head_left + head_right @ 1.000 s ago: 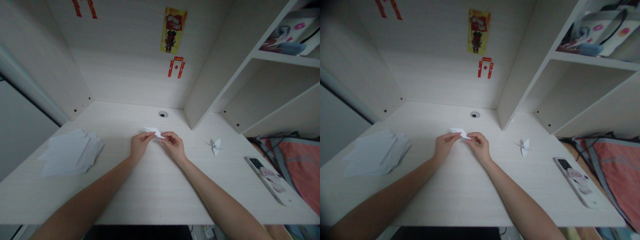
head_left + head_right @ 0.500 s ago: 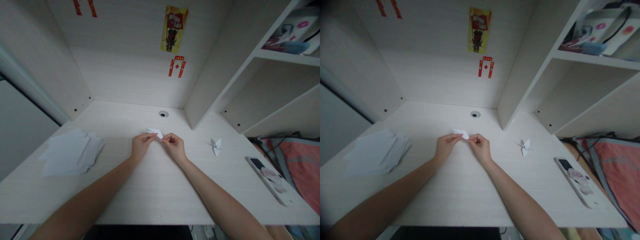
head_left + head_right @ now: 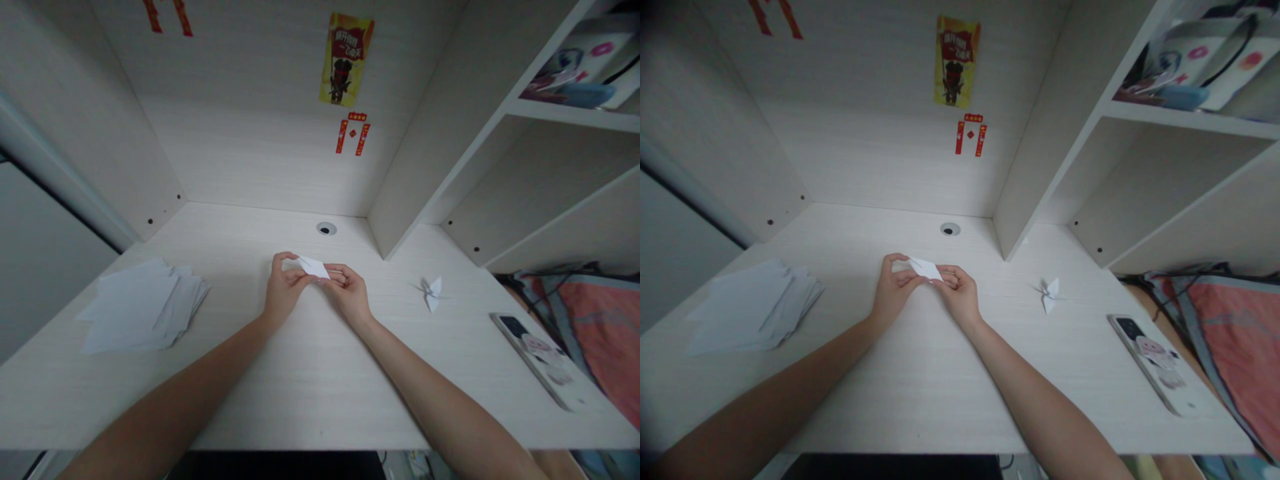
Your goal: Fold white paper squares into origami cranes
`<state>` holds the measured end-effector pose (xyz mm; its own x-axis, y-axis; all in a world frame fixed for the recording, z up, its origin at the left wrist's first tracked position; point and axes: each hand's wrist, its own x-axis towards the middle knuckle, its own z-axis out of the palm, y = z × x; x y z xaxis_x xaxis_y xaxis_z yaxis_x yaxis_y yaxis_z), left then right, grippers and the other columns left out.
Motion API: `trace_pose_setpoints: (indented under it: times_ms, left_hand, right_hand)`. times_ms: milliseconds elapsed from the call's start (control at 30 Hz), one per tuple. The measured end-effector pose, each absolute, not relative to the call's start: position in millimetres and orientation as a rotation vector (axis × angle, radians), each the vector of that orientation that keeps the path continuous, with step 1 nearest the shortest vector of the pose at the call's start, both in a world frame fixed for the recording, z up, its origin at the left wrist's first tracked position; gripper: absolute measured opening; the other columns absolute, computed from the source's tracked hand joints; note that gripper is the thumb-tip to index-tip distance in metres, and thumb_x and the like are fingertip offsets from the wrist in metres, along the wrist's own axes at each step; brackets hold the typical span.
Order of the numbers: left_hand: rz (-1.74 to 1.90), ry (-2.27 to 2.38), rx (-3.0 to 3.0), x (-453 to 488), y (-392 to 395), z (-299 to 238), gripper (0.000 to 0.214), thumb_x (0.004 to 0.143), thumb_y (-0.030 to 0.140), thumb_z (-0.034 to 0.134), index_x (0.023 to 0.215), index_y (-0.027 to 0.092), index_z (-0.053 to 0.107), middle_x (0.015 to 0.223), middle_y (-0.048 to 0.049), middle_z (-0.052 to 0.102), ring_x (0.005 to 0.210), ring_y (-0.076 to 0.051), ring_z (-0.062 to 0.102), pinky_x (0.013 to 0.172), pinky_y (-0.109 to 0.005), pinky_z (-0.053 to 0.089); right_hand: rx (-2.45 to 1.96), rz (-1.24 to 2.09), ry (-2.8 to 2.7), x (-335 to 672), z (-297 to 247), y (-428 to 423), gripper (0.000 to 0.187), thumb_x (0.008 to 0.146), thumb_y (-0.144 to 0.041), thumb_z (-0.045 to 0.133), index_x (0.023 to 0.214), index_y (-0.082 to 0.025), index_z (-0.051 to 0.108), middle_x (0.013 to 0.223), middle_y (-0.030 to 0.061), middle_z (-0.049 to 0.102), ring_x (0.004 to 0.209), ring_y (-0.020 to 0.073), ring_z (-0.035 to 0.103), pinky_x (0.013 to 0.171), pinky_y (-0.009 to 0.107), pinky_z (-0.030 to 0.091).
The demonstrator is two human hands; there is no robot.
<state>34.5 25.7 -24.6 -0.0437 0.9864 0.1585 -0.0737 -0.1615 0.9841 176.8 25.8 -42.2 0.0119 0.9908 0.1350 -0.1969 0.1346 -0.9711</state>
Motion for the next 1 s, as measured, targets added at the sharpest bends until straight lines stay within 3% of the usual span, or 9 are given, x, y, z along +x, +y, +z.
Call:
trace_pose_setpoints:
  times_ms: [100, 233, 300, 367, 433, 700, 1000]
  left_hand:
    - [1.379, 1.039, 1.165, 35, 28, -26, 0.072, 0.062, 0.023, 0.072, 0.122, 0.021, 0.032, 0.074, -0.0007, 0.070, 0.072, -0.017, 0.068, 0.071, -0.028, 0.052]
    - [1.333, 1.005, 1.149, 34, 33, -32, 0.082, 0.061, 0.024, 0.073, 0.131, 0.020, 0.030, 0.076, -0.0015, 0.071, 0.077, -0.017, 0.068, 0.078, -0.031, 0.050]
    - [1.305, 1.018, 1.179, 34, 35, -34, 0.065, 0.062, 0.026, 0.072, 0.121, 0.017, 0.047, 0.081, -0.0043, 0.071, 0.079, -0.018, 0.067, 0.080, -0.032, 0.050]
    - [1.282, 1.027, 1.234, 34, 35, -35, 0.039, 0.064, 0.030, 0.070, 0.099, 0.014, 0.063, 0.087, -0.0076, 0.071, 0.082, -0.020, 0.066, 0.081, -0.032, 0.049]
    - [1.264, 1.042, 1.282, 34, 35, -35, 0.027, 0.065, 0.033, 0.068, 0.084, 0.015, 0.069, 0.091, -0.0081, 0.071, 0.085, -0.021, 0.065, 0.082, -0.033, 0.048]
    - [1.221, 1.132, 1.280, 32, 32, -30, 0.018, 0.064, 0.035, 0.068, 0.068, 0.018, 0.072, 0.074, -0.0018, 0.072, 0.073, -0.018, 0.064, 0.074, -0.028, 0.047]
    - [1.228, 1.165, 1.277, 33, 29, -24, 0.023, 0.064, 0.039, 0.068, 0.066, 0.016, 0.072, 0.065, -0.0010, 0.068, 0.062, -0.015, 0.058, 0.062, -0.025, 0.045]
  right_hand:
    - [-1.006, 1.179, -1.112, 177, -43, 26, 0.036, 0.061, -0.033, 0.075, 0.092, -0.020, 0.064, 0.082, 0.0043, 0.073, 0.075, 0.0196, 0.067, 0.075, 0.033, 0.051]
    - [-1.036, 1.173, -1.103, 177, -43, 26, 0.035, 0.060, -0.035, 0.075, 0.089, -0.019, 0.066, 0.079, 0.0041, 0.073, 0.072, 0.0197, 0.067, 0.074, 0.034, 0.051]
    - [-1.033, 1.181, -1.108, 177, -42, 26, 0.033, 0.060, -0.035, 0.075, 0.088, -0.019, 0.067, 0.077, 0.0038, 0.073, 0.070, 0.0189, 0.066, 0.073, 0.033, 0.051]
    - [-1.029, 1.189, -1.104, 177, -42, 26, 0.031, 0.061, -0.035, 0.074, 0.086, -0.019, 0.068, 0.075, 0.0032, 0.072, 0.068, 0.0180, 0.065, 0.072, 0.033, 0.051]
    - [-1.023, 1.196, -1.086, 177, -42, 26, 0.029, 0.061, -0.034, 0.075, 0.085, -0.019, 0.068, 0.074, 0.0025, 0.072, 0.067, 0.0171, 0.065, 0.072, 0.032, 0.051]
    - [-1.057, 1.202, -1.084, 176, -39, 25, 0.029, 0.061, -0.035, 0.075, 0.083, -0.018, 0.068, 0.072, 0.0029, 0.072, 0.065, 0.0169, 0.065, 0.069, 0.031, 0.051]
    - [-1.041, 1.222, -1.114, 175, -38, 24, 0.028, 0.062, -0.037, 0.074, 0.082, -0.018, 0.069, 0.073, 0.0033, 0.072, 0.067, 0.0175, 0.065, 0.071, 0.032, 0.051]
